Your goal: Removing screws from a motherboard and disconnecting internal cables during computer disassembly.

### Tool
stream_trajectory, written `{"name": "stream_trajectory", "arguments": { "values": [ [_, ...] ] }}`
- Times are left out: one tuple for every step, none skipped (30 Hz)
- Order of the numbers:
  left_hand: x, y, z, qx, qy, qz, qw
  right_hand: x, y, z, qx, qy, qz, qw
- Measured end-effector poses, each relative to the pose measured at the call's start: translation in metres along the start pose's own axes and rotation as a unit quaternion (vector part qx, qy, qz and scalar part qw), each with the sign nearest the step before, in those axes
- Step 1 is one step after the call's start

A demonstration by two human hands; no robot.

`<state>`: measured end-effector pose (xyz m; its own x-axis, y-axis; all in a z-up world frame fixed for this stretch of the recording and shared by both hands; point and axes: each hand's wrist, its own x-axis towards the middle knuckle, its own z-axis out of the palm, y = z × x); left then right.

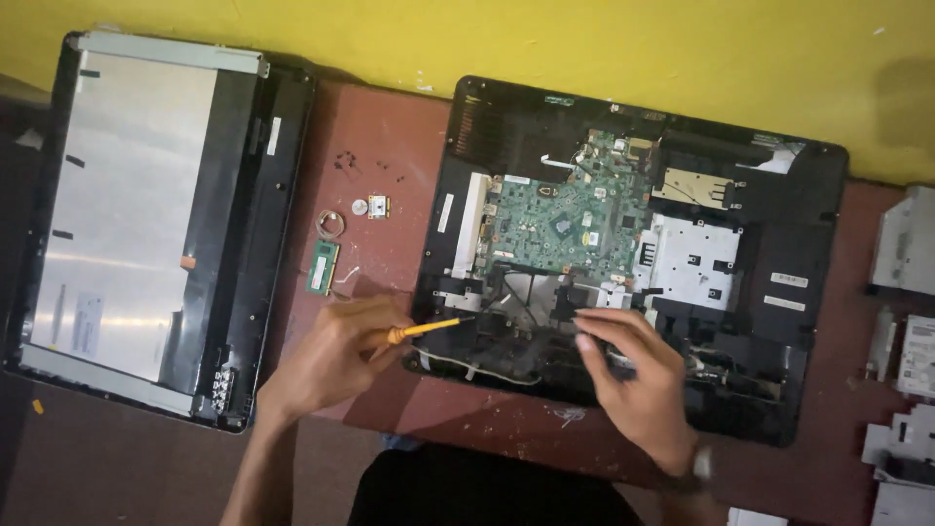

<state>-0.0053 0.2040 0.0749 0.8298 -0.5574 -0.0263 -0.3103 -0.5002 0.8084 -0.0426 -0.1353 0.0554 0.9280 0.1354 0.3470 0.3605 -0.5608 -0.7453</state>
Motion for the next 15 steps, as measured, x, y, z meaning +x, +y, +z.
{"name": "stream_trajectory", "arguments": {
  "values": [
    [-0.003,-0.004,0.002,-0.018,0.012,-0.007,1.0,0.001,0.003,0.006,0.004,-0.021,0.003,1.0],
    [-0.005,-0.008,0.003,-0.036,0.023,-0.014,0.999,0.003,0.007,0.013,0.008,-0.043,0.005,0.999],
    [-0.004,-0.003,0.001,-0.037,0.022,-0.013,0.999,0.009,0.005,0.021,0.006,-0.042,0.007,0.999],
    [-0.003,0.003,-0.002,-0.081,0.074,-0.021,0.994,0.015,0.004,0.03,-0.002,-0.031,0.039,0.999],
    [-0.002,0.009,-0.005,-0.125,0.127,-0.029,0.984,0.023,0.003,0.038,-0.01,-0.02,0.07,0.997],
    [-0.003,0.007,-0.007,-0.126,0.127,-0.027,0.984,0.027,-0.003,0.042,-0.012,-0.019,0.071,0.997],
    [-0.004,0.006,-0.009,-0.128,0.129,-0.022,0.983,0.033,-0.01,0.048,0.022,-0.047,0.112,0.992],
    [-0.006,0.004,-0.012,-0.13,0.131,-0.017,0.983,0.039,-0.016,0.053,0.057,-0.075,0.153,0.984],
    [-0.008,0.005,-0.012,-0.129,0.134,-0.017,0.982,0.041,-0.016,0.059,0.057,-0.076,0.151,0.984],
    [-0.009,0.005,-0.013,-0.147,0.138,-0.015,0.979,0.043,-0.016,0.064,0.062,-0.084,0.155,0.982],
    [-0.01,0.005,-0.012,-0.166,0.141,-0.012,0.976,0.045,-0.015,0.068,0.066,-0.092,0.16,0.981],
    [-0.01,0.007,-0.013,-0.166,0.144,-0.012,0.976,0.044,-0.015,0.069,0.065,-0.094,0.158,0.981],
    [-0.01,0.008,-0.014,-0.175,0.138,-0.017,0.975,0.043,-0.015,0.07,0.054,-0.057,0.143,0.987],
    [-0.01,0.009,-0.015,-0.184,0.133,-0.021,0.974,0.042,-0.015,0.071,0.042,-0.021,0.128,0.991],
    [-0.009,0.005,-0.012,-0.184,0.136,-0.022,0.973,0.04,-0.013,0.069,0.043,-0.023,0.126,0.991]
  ]
}}
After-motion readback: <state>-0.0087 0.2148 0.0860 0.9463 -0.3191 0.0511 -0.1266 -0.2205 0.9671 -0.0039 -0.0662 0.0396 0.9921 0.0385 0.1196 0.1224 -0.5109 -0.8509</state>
